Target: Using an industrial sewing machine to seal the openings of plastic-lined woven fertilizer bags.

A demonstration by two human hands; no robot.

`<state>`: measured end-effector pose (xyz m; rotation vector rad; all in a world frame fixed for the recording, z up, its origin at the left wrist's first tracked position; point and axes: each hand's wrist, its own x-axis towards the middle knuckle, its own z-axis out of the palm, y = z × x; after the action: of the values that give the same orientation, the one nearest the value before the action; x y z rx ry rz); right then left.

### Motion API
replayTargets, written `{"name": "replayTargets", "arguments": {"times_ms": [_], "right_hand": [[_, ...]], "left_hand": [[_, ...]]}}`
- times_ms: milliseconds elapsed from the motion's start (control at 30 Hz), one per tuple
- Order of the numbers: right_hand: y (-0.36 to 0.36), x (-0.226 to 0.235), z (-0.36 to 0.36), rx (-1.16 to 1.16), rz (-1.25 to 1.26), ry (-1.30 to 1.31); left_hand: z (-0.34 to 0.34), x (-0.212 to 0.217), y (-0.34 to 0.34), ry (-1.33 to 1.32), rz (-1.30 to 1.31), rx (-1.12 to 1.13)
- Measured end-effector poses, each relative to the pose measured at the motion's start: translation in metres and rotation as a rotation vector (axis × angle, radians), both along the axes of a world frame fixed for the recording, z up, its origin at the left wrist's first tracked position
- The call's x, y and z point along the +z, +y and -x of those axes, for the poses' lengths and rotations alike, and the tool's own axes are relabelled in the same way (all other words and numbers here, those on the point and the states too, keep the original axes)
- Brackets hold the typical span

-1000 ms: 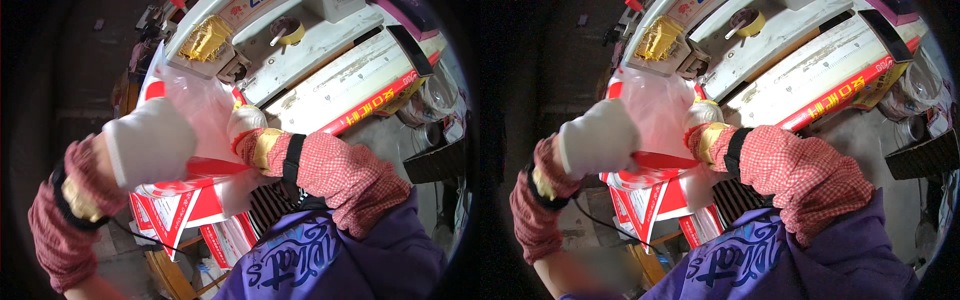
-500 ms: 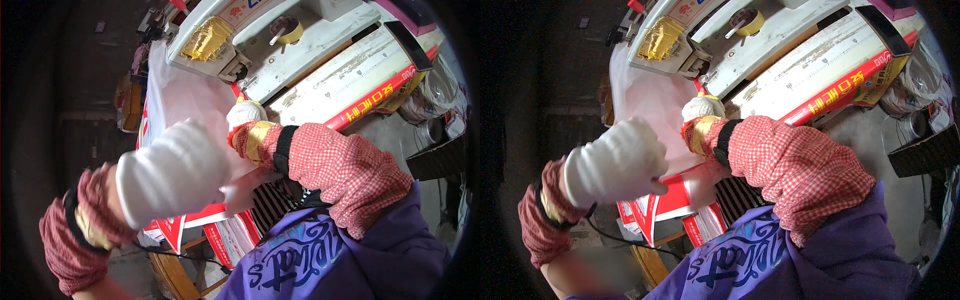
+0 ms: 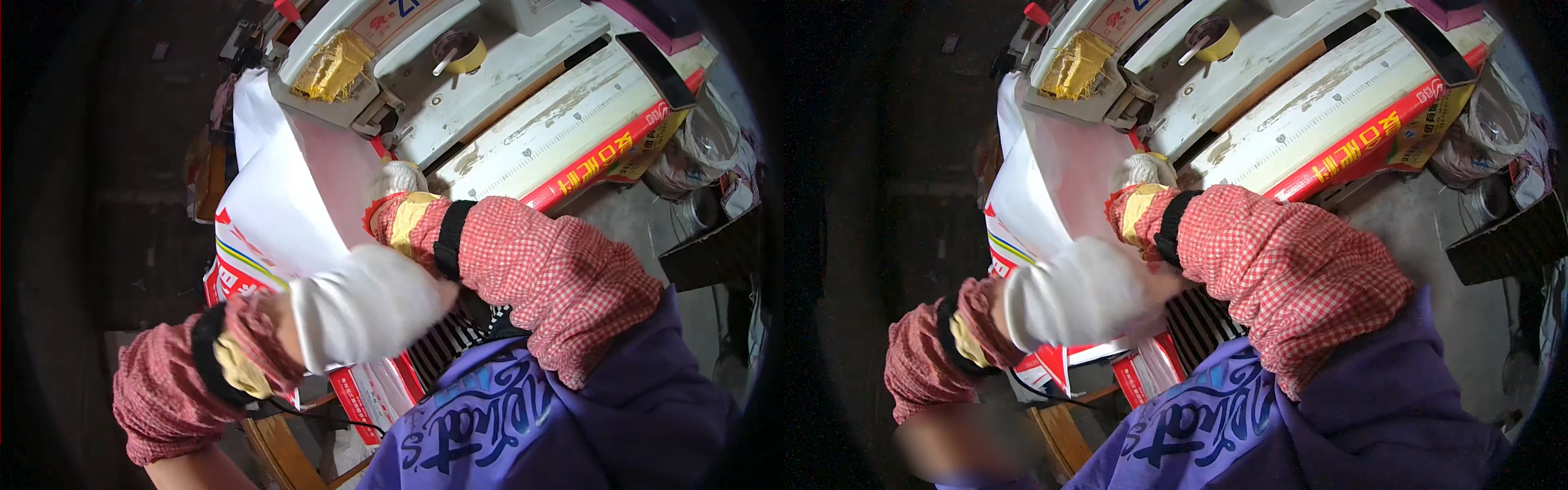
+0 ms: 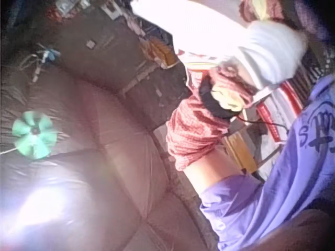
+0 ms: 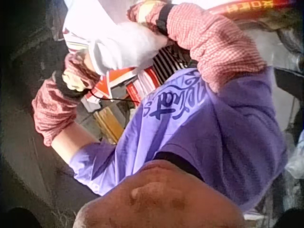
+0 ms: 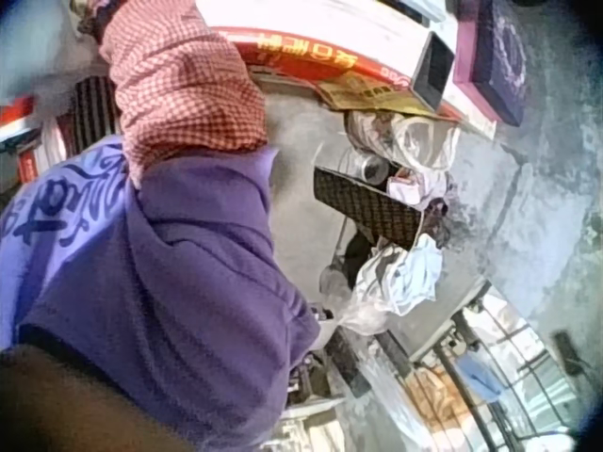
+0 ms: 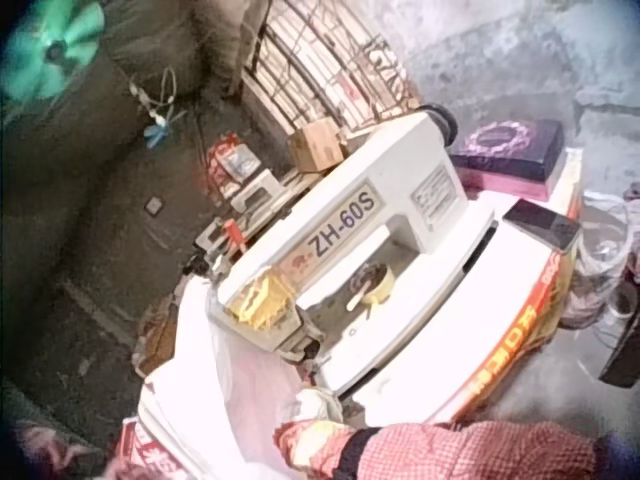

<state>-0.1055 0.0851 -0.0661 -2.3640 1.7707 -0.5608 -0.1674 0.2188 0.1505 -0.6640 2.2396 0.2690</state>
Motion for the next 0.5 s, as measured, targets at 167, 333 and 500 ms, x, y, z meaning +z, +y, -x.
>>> {"name": "replayTargets", "arguments": {"times_ms": [167,333,500], "right_hand": [[0.001,-0.022,0.013,-0.202,0.035,-0.203],[0.052,0.084,0.094,0.196,-0.308,-0.115],[0.092,0.062,0.108,0.412,-0.267,-0.37]], "left_hand": [[-0.053,0.042,-0.065,-0.016,0.405,-0.236],[-0.1,0.008,-0.014,0.149,0.078,0.194],[-0.021,-0.039,0.03,0.305,0.008,-0.246]]}}
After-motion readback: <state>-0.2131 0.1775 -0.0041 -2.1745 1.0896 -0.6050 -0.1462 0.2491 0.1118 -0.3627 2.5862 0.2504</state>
